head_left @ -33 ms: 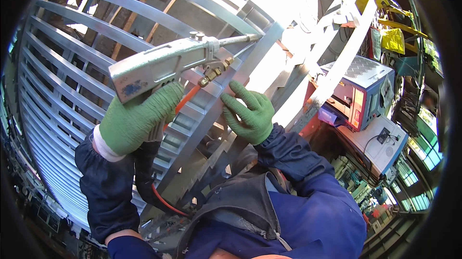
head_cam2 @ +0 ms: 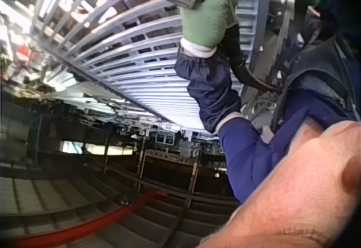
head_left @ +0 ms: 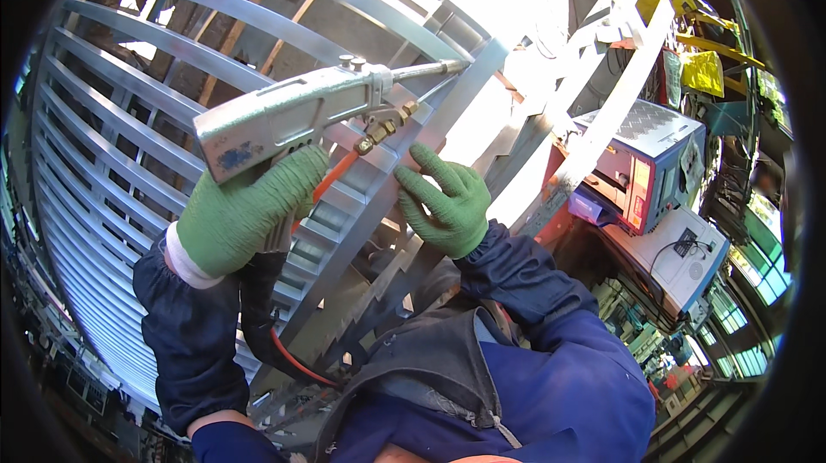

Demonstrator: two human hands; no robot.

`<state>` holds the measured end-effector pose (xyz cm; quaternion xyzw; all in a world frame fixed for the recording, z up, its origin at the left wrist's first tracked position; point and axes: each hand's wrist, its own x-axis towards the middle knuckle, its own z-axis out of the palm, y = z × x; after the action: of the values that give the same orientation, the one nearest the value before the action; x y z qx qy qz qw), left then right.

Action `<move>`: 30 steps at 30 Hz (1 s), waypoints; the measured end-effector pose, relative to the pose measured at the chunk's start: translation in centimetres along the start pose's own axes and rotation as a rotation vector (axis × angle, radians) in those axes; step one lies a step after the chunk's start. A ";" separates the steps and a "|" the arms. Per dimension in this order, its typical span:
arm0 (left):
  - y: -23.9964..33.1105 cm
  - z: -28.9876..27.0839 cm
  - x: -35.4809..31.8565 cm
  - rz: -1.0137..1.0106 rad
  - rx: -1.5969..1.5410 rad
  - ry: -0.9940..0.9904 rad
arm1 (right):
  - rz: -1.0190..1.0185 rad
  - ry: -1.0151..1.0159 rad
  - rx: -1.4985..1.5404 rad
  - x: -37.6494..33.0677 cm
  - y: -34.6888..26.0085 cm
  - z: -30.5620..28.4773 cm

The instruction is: The person measures a metal frame with a tape measure, then uses a welding torch to weld the joints of the frame. The person is wearing protective gloves and a welding apron.

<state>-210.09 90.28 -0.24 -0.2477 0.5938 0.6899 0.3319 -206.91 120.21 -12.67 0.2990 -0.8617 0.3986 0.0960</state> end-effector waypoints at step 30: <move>0.2 -0.1 -0.7 -0.017 0.094 -0.042 | 0.049 -0.031 -0.008 -0.5 -0.1 0.2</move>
<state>-209.79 90.08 0.36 -0.2225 0.6163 0.6635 0.3612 -206.43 120.24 -12.91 0.2836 -0.8717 0.3927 0.0741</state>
